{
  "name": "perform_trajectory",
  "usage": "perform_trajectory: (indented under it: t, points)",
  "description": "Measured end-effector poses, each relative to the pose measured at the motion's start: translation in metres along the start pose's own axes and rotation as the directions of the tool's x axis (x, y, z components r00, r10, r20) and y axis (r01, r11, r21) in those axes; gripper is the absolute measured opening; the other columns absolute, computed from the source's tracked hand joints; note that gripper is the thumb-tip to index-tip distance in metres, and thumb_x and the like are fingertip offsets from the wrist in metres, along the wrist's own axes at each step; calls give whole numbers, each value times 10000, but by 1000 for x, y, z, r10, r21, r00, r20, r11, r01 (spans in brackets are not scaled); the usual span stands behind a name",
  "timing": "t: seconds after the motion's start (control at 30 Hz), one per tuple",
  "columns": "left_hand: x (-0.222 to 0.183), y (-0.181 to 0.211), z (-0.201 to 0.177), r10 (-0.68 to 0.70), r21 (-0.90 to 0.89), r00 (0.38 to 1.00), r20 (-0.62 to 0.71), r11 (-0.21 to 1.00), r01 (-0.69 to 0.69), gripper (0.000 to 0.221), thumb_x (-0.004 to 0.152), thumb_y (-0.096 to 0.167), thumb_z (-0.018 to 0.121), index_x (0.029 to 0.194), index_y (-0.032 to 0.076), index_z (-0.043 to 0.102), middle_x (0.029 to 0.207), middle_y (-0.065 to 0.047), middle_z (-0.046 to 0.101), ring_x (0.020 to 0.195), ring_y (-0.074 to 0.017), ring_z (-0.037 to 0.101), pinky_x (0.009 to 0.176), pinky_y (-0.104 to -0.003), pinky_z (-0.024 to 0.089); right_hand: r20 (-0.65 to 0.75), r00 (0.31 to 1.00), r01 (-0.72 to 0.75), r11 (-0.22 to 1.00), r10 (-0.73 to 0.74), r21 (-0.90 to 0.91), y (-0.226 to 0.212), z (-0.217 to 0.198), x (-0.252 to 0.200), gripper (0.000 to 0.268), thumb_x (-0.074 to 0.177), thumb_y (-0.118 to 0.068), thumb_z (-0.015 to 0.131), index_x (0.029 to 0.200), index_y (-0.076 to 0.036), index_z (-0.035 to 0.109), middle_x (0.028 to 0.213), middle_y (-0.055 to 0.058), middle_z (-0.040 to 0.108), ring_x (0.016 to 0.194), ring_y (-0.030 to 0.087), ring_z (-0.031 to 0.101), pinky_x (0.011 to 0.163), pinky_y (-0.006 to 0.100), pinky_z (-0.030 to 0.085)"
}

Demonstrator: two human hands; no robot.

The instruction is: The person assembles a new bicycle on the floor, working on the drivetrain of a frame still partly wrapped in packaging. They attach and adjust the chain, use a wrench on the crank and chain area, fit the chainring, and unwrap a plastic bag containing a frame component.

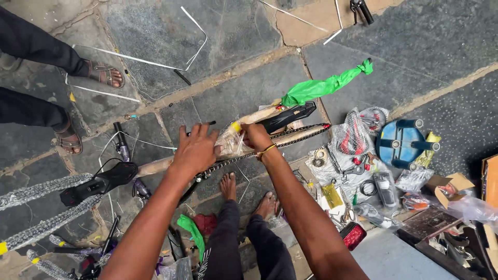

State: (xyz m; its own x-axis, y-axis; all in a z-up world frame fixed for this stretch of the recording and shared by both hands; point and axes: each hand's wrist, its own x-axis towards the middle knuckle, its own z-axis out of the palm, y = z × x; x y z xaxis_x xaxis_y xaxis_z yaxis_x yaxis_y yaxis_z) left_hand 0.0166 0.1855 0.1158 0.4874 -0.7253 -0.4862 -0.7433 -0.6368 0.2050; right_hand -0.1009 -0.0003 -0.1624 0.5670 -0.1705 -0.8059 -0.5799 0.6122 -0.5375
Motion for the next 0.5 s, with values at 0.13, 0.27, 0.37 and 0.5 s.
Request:
perform_trajectory:
  t: [0.13, 0.27, 0.37, 0.5]
  points:
    - [14, -18, 21, -68, -126, 931, 358, 985, 120, 690, 961, 524, 528, 1579, 303, 314, 1525, -73, 443, 1545, -275, 159, 1168, -682, 198, -282, 916, 139, 887, -284, -440, -17, 52, -30, 406, 941, -313, 631, 794, 58, 710, 688, 152, 711, 601, 250, 671, 580, 398, 495]
    - [10, -18, 31, -47, -132, 947, 318, 987, 94, 681, 981, 538, 488, 1601, 382, 254, 1620, -43, 352, 1569, -262, 102, 1171, -675, 214, -380, 848, 180, 876, -369, -448, -3, 55, -46, 400, 983, -345, 680, 757, -15, 682, 602, 70, 594, 521, 148, 480, 486, 334, 380]
    - [16, -19, 28, -55, -126, 947, 318, 987, 100, 678, 981, 523, 490, 1601, 410, 243, 1630, -31, 333, 1569, -250, 106, 1174, -673, 213, -155, 982, 129, 979, -104, 157, -126, 83, -163, 360, 992, -339, 612, 724, -102, 581, 567, -27, 419, 449, 108, 328, 429, 308, 246]
    - [15, -20, 33, -67, -173, 945, 320, 977, 128, 682, 969, 550, 510, 1584, 419, 246, 1640, -28, 301, 1560, -256, 72, 1171, -676, 175, 111, 878, 406, 846, -466, 345, -322, 118, -372, 350, 1111, -345, 528, 844, -118, 525, 598, -75, 248, 489, 77, 183, 466, 288, 174]
